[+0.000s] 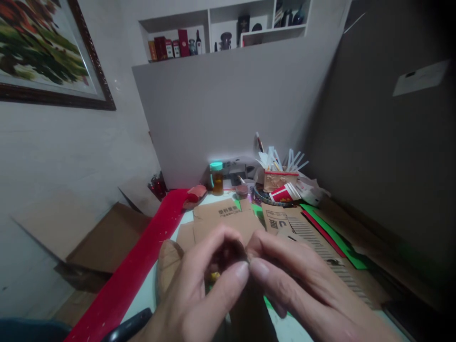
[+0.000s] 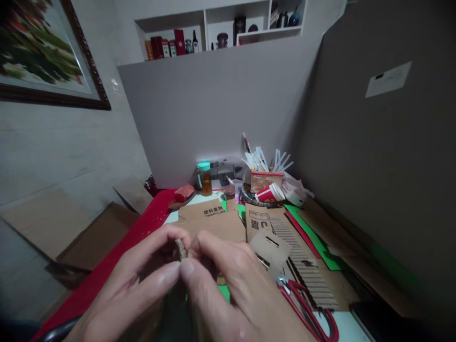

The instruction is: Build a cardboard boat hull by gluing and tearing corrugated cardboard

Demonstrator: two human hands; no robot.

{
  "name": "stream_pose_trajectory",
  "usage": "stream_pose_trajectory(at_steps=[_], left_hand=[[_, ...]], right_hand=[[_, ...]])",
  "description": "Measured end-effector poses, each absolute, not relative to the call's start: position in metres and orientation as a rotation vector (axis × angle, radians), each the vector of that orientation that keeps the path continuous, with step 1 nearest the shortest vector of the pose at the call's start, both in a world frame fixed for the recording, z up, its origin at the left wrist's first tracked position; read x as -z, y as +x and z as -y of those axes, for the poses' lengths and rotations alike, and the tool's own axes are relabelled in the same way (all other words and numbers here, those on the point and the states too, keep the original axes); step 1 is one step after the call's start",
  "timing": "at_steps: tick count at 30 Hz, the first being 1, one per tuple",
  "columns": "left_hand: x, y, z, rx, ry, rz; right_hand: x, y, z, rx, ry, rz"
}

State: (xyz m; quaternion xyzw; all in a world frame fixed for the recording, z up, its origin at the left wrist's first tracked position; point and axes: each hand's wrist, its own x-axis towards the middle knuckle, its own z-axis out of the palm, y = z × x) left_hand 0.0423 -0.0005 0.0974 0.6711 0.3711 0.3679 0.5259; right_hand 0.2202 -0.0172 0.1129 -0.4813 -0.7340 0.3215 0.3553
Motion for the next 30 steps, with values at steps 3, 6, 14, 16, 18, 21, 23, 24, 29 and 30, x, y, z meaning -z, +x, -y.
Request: stream_pose_trajectory(at_steps=[3, 6, 14, 16, 18, 21, 23, 24, 29, 30], left_hand=[[-0.0999, 0.0446, 0.0051, -0.883, 1.626, -0.96], [-0.1023, 0.0473, 0.0089, -0.9, 1.622, -0.992], [-0.104, 0.0488, 0.0088, -0.904, 1.648, -0.965], [-0.1037, 0.0481, 0.0081, -0.879, 1.644, -0.963], [-0.1032, 0.0473, 0.0076, -0.861, 1.65, -0.953], [-0.102, 0.0464, 0.0072, -0.858, 1.672, -0.943], [-0.101, 0.0462, 0.007, -0.85, 1.674, -0.971], [-0.1006, 0.0463, 0.007, -0.849, 1.672, -0.986], [-0.1, 0.0475, 0.0069, -0.892, 1.651, -0.995], [-0.0999, 0.0475, 0.0063, -0.901, 1.647, -0.993]], right_hand=[[-0.1135, 0.2202, 0.0172, -0.816, -1.241, 1.894], [-0.1132, 0.2204, 0.0167, -0.796, -1.16, 1.923], [-0.1173, 0.2208, 0.0177, -0.859, -1.109, 1.924], [-0.1177, 0.2221, 0.0176, -0.864, -1.111, 1.932], [-0.1173, 0.2237, 0.0163, -0.868, -1.081, 1.922], [-0.1165, 0.2258, 0.0125, -0.882, -0.973, 1.958], [-0.1167, 0.2263, 0.0105, -0.887, -0.954, 1.96], [-0.117, 0.2261, 0.0103, -0.89, -0.969, 1.943], [-0.1191, 0.2245, 0.0151, -0.92, -1.028, 1.877], [-0.1192, 0.225, 0.0159, -0.925, -1.036, 1.873]])
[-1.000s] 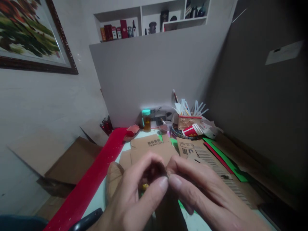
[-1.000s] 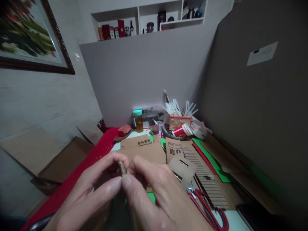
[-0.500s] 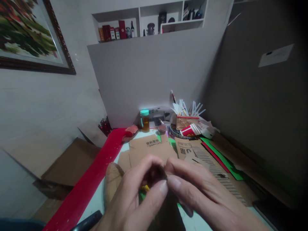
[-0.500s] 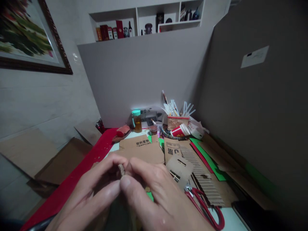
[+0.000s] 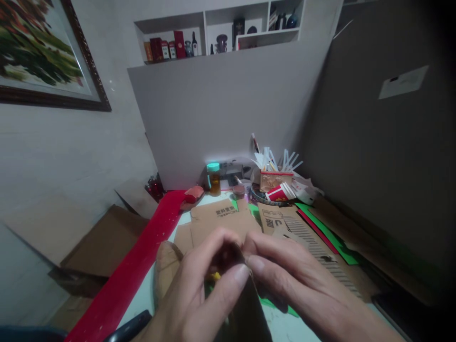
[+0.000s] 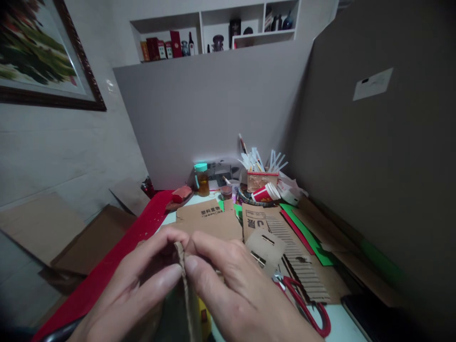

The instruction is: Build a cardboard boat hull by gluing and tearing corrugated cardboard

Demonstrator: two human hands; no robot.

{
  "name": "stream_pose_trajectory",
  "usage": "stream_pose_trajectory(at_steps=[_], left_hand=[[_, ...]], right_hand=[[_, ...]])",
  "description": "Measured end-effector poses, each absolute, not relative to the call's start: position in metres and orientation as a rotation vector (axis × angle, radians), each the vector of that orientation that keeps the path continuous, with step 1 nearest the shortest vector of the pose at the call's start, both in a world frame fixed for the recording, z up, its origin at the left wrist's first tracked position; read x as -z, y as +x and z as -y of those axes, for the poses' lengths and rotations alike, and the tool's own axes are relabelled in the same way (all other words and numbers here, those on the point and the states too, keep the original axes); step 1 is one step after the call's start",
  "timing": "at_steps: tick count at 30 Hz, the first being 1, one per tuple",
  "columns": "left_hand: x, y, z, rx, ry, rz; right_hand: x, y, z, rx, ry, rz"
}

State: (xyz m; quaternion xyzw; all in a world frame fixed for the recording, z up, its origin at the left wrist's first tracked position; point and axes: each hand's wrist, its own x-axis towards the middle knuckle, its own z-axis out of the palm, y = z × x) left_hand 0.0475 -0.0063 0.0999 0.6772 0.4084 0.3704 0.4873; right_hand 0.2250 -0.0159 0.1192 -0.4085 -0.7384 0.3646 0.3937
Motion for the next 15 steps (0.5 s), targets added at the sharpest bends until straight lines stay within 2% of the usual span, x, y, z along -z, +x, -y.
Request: stream_pose_trajectory(at_steps=[8, 15], left_hand=[[-0.096, 0.045, -0.011, -0.988, 1.67, -0.866], [-0.087, 0.045, -0.032, -1.053, 1.426, -0.828]], right_hand=[[-0.107, 0.23, 0.006, -1.176, -0.938, 1.877], [-0.091, 0.234, 0.002, -1.369, -0.975, 1.859]])
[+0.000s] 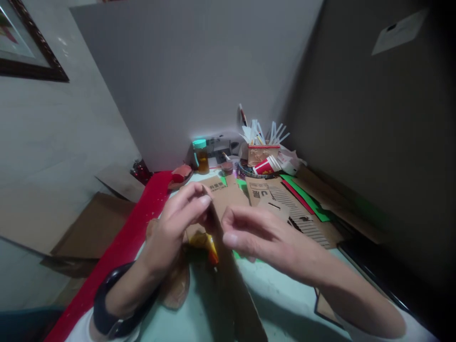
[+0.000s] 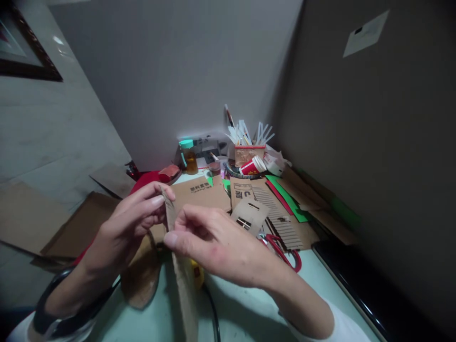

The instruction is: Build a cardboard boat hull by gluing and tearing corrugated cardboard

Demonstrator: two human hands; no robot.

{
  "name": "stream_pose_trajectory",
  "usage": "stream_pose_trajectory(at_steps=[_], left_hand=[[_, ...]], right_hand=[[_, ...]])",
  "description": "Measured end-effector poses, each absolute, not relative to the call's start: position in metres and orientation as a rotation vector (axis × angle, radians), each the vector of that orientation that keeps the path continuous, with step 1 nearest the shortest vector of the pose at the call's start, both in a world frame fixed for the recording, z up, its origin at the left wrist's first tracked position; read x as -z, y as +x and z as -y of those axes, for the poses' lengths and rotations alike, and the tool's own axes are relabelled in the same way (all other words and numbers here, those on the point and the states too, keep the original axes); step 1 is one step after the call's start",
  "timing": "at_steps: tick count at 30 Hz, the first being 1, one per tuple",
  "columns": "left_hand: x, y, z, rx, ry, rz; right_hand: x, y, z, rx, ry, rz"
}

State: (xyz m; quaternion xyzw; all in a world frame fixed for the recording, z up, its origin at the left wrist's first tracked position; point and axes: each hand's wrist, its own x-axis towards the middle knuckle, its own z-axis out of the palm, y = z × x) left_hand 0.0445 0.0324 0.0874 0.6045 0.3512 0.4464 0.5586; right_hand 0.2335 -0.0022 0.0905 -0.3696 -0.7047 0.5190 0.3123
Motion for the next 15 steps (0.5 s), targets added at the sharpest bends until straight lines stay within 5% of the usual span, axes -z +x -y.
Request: stream_pose_trajectory(at_steps=[7, 15], left_hand=[[-0.082, 0.044, -0.043, -1.044, 1.32, -0.815], [-0.088, 0.043, -0.034, -0.972, 1.202, -0.721]], right_hand=[[-0.065, 0.238, 0.003, -1.581, -0.862, 1.63], [-0.047, 0.237, -0.011, -1.28, -1.058, 1.757]])
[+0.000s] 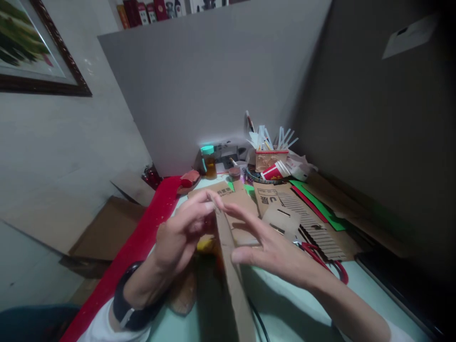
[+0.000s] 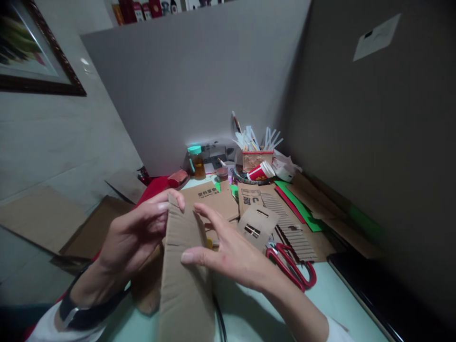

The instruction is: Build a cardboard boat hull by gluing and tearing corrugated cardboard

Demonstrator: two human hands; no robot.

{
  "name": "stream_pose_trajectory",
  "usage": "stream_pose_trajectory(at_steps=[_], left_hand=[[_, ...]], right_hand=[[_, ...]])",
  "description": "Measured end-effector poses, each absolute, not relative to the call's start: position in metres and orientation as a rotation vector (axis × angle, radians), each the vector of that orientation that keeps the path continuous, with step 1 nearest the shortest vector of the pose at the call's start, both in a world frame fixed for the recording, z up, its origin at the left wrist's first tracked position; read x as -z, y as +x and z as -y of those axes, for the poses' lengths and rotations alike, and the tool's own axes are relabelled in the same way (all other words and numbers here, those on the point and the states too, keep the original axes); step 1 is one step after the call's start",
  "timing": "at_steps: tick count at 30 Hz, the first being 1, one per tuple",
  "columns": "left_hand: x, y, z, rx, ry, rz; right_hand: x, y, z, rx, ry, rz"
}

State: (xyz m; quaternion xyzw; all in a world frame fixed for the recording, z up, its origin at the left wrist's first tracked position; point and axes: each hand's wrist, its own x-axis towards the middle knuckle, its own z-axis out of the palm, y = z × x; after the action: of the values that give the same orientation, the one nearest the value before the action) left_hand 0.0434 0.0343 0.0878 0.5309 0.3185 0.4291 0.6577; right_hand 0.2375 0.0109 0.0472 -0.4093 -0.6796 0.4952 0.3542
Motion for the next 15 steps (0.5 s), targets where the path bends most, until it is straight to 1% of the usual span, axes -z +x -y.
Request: stream_pose_trajectory(at_steps=[4, 9, 15], left_hand=[[-0.097, 0.042, -0.026, -0.914, 1.125, -0.662], [-0.104, 0.04, -0.022, -0.918, 1.061, -0.627], [-0.098, 0.037, -0.026, -0.96, 1.093, -0.673]], right_hand=[[-0.061, 0.233, -0.02, -1.098, -1.043, 1.916], [-0.07, 0.233, -0.029, -1.081, -1.062, 1.925], [-0.077, 0.236, -0.027, -1.062, -1.122, 1.925]])
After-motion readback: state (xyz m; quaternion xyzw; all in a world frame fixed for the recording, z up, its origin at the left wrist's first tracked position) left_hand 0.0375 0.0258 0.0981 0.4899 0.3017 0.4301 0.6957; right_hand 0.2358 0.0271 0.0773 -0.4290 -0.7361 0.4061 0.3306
